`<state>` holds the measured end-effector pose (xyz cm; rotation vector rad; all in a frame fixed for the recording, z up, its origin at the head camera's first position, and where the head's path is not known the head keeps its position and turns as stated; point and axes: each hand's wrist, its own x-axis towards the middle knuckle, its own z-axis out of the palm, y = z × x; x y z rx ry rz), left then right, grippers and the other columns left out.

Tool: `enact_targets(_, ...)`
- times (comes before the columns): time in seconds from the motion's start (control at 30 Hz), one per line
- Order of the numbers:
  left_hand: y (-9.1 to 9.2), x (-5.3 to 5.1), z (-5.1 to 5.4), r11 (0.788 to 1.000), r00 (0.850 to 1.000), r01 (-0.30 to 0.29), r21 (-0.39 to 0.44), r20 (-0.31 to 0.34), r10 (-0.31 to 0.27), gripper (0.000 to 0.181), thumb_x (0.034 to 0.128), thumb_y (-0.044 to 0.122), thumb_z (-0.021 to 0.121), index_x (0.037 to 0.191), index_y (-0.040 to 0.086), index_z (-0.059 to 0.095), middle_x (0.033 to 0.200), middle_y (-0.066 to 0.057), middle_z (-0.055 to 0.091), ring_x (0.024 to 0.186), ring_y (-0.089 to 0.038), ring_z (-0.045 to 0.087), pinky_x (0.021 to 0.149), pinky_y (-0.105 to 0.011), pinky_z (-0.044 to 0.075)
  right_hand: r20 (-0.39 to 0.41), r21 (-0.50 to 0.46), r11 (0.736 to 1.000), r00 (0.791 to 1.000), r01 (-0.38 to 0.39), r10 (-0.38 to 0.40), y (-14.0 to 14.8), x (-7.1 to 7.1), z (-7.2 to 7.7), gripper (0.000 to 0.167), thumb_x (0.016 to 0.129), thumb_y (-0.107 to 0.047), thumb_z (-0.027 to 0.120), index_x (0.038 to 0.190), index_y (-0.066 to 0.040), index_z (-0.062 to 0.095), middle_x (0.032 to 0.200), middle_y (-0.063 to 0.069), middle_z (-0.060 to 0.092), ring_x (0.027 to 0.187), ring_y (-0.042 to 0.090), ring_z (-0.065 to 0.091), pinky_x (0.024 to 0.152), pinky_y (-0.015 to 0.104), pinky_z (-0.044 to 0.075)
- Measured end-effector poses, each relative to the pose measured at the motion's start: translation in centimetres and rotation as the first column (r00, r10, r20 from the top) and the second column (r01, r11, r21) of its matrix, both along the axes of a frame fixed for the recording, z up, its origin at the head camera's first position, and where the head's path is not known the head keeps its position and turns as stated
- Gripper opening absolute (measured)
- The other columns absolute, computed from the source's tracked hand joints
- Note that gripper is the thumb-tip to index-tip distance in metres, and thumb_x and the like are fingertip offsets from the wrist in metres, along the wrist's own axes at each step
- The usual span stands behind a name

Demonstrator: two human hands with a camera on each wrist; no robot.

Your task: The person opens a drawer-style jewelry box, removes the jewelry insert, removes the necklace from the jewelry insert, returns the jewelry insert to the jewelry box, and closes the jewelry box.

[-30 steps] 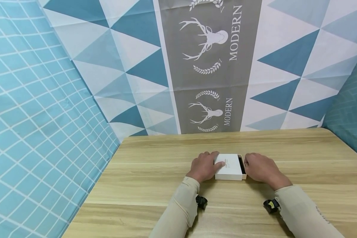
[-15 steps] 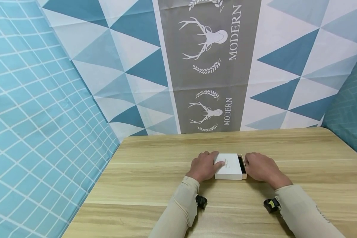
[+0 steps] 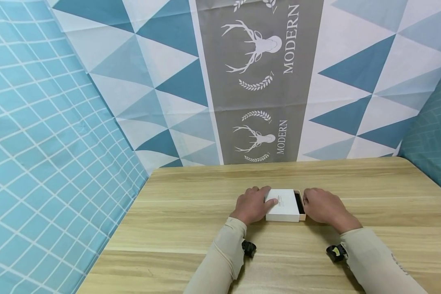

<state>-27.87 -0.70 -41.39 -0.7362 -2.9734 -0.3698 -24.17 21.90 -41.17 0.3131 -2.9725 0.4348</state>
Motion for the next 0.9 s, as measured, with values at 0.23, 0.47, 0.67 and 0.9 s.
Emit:
enact_targets(0.23,-0.02,-0.03,0.04,1.000,1.000,-0.003,0.010,0.006,0.003,0.054,0.1016,0.054,0.049,0.146,0.025,0.052,0.124,-0.004,0.064,0.108,-0.022,0.059,0.084,-0.042,0.051,0.001,0.002,1.000,1.000,0.005,-0.005,0.11,-0.08,-0.03,0.018,0.091,-0.008,0.050,0.074,-0.012,0.053,0.071,0.002,0.049,0.062,0.019,0.044,0.054,0.038,0.037)
enact_targets(0.47,-0.07,0.02,0.05,0.999,1.000,-0.010,0.030,0.022,0.010,0.055,0.1015,0.054,0.049,0.147,0.025,0.052,0.129,-0.004,0.063,0.114,-0.023,0.058,0.089,-0.043,0.050,0.009,-0.005,1.000,1.000,0.008,-0.008,0.11,0.02,-0.06,0.019,0.093,-0.009,0.049,0.075,-0.011,0.054,0.070,0.002,0.049,0.060,0.019,0.043,0.053,0.036,0.035)
enact_targets(0.67,-0.06,0.07,-0.07,0.999,0.999,-0.012,0.045,0.030,0.010,0.054,0.1015,0.054,0.050,0.147,0.025,0.052,0.129,-0.003,0.063,0.114,-0.023,0.058,0.090,-0.044,0.049,0.010,-0.004,1.000,1.000,0.010,-0.010,0.18,-0.08,-0.19,0.021,0.095,-0.010,0.048,0.075,-0.011,0.056,0.070,0.002,0.050,0.060,0.019,0.043,0.053,0.037,0.036)
enact_targets(0.9,-0.08,0.09,0.03,0.999,0.999,-0.011,0.047,0.031,0.010,0.054,0.1016,0.054,0.050,0.147,0.025,0.052,0.130,-0.004,0.063,0.114,-0.023,0.058,0.090,-0.045,0.049,0.021,-0.010,1.000,1.000,0.016,-0.016,0.11,-0.06,-0.09,0.021,0.094,-0.010,0.048,0.074,-0.012,0.054,0.069,0.002,0.048,0.059,0.018,0.043,0.052,0.035,0.035)
